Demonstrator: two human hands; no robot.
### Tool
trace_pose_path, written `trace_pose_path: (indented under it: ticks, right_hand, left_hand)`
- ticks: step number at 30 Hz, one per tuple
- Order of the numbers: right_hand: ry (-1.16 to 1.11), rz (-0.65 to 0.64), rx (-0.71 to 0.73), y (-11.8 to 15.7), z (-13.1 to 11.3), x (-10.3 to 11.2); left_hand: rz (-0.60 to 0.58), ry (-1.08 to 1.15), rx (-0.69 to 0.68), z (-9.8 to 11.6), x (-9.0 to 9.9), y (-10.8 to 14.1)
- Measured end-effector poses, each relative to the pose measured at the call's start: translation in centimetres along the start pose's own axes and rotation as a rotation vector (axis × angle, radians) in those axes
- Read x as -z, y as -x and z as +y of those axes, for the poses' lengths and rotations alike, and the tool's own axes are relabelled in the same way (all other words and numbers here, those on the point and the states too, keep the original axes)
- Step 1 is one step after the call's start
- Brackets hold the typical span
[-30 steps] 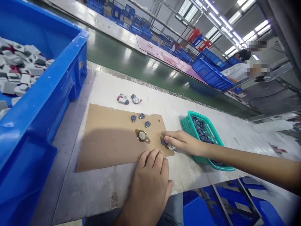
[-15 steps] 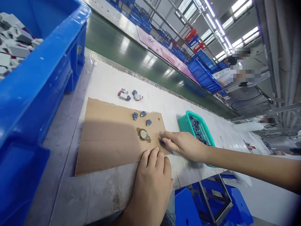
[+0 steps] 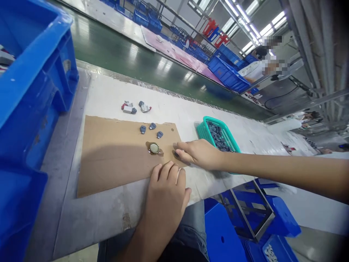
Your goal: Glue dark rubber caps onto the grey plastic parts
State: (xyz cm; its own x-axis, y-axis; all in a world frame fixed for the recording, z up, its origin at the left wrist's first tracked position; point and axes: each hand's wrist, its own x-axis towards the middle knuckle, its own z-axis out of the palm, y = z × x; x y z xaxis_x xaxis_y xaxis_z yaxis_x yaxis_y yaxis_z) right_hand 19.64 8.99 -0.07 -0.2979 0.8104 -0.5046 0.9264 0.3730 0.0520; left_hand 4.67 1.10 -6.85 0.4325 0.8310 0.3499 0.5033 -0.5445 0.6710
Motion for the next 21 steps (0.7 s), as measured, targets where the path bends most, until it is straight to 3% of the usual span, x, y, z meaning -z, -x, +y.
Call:
trace_pose_path:
  ticks: [3,7,12,17,21]
  right_hand:
    - [-0.129,0.084,-0.016,0.3,0.3,-0.3]
    - [-0.430,0.197,-0.020,1.4,-0.1,-0.6]
    - [-0.900,0.214,0.037,5.1,-2.0,-1.7]
    - [-1.515,0.109,0.171,8.4,-3.3,-3.1]
    - [-1.821,0.058,0.148,9.1,-3.6,-4.5]
  left_hand:
    - [0.161,0.035,-0.001,0.1,0.5,0.3]
    - [0.382,0.189,0.116,0.2,1.4,1.4]
    - [0.333,0.369,0.180,1.5,2.7,2.2]
    - [0.250,0.447,0.057,4.8,3.4,1.4]
    - [0.265,0.533,0.041,5.9,2.8,1.0]
